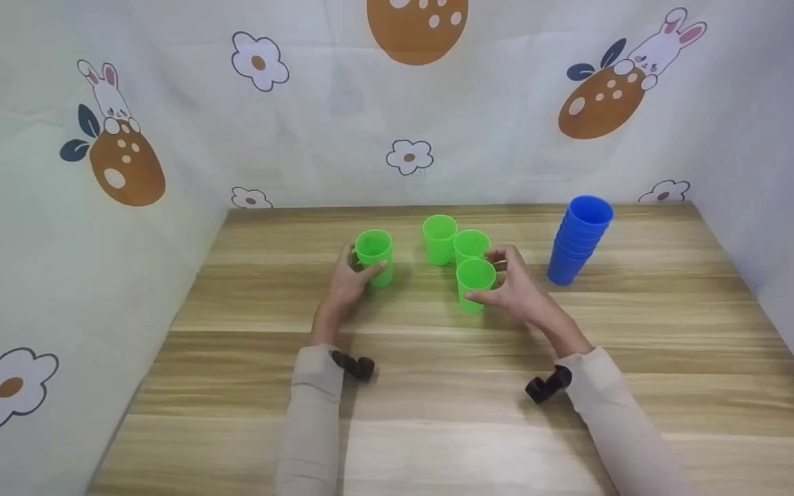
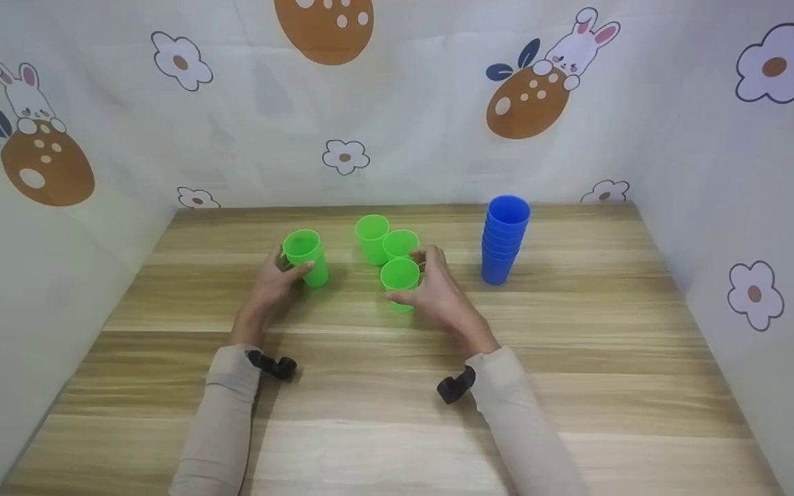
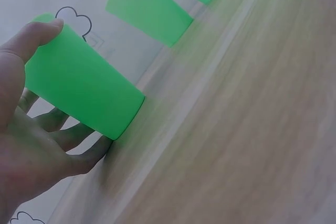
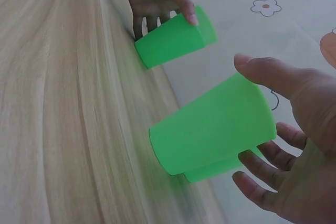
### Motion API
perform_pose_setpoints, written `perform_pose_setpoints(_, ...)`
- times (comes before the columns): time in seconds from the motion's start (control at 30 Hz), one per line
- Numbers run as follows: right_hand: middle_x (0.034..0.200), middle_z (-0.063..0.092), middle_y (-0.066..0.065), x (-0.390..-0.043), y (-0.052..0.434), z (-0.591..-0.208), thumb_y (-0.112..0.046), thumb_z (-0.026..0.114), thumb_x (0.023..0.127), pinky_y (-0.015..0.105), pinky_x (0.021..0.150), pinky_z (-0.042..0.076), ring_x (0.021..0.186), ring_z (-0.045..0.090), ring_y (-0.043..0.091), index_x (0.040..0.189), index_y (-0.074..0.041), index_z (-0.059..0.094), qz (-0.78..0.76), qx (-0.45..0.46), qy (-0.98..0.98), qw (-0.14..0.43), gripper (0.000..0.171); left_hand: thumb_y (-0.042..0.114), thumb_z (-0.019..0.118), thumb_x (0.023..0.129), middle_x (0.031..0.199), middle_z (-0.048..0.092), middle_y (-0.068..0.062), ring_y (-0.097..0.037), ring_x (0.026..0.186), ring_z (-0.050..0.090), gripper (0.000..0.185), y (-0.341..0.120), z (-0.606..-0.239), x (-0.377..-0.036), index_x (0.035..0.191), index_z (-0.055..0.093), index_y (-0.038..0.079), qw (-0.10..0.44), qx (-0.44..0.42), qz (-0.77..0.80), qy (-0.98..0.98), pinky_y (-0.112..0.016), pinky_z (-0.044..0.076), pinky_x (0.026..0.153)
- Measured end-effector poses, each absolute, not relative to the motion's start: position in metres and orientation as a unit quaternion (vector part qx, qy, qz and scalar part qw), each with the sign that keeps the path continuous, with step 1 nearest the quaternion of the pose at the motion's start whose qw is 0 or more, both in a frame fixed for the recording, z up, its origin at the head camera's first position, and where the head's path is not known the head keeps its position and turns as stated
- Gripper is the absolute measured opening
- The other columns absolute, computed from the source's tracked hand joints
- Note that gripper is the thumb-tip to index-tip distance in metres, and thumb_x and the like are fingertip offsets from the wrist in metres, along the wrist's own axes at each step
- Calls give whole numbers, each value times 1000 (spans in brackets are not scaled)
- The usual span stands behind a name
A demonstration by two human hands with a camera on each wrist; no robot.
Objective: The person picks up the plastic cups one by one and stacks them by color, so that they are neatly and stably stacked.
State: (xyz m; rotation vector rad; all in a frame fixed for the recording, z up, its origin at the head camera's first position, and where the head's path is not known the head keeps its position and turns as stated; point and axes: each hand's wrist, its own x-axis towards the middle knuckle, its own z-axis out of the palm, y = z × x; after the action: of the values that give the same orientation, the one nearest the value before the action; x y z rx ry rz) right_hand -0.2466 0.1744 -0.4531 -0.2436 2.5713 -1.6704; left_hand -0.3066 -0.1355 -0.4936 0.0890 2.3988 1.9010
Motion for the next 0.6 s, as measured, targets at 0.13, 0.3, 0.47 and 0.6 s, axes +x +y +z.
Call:
perform_pose_setpoints(0.13, 134, 46, 23, -248, 174, -455, -14, 88, 74, 44, 101, 50, 120, 54, 39, 135, 2, 35, -538, -79, 839, 33, 81, 30, 73, 90, 151, 47, -15, -31, 147, 37, 75, -135, -493, -306, 151, 35, 11, 39, 25, 618, 785, -46, 23, 126)
perform_pose_setpoints(0.3, 133, 47, 22, -246, 172, -454, -15, 88, 75, 44, 103, 49, 120, 55, 38, 134, 1, 36, -536, -74, 841, 30, 80, 31, 73, 89, 152, 45, -15, -31, 148, 36, 78, -135, -493, -307, 152, 33, 10, 47, 18, 614, 788, -47, 21, 127)
perform_pose_setpoints(0.47, 132, 50, 21, -243, 166, -449, -21, 89, 74, 47, 103, 50, 120, 56, 38, 135, -1, 39, -522, -76, 849, 23, 81, 30, 73, 89, 153, 44, -15, -31, 149, 35, 79, -135, -492, -307, 153, 31, 10, 51, 16, 618, 784, -47, 20, 127)
perform_pose_setpoints(0.6, 133, 52, 18, -239, 159, -439, -26, 88, 75, 45, 102, 51, 121, 56, 34, 138, -2, 44, -505, -82, 859, 20, 81, 30, 72, 90, 150, 47, -15, -31, 147, 38, 75, -135, -492, -306, 151, 34, 10, 51, 18, 619, 784, -47, 23, 126)
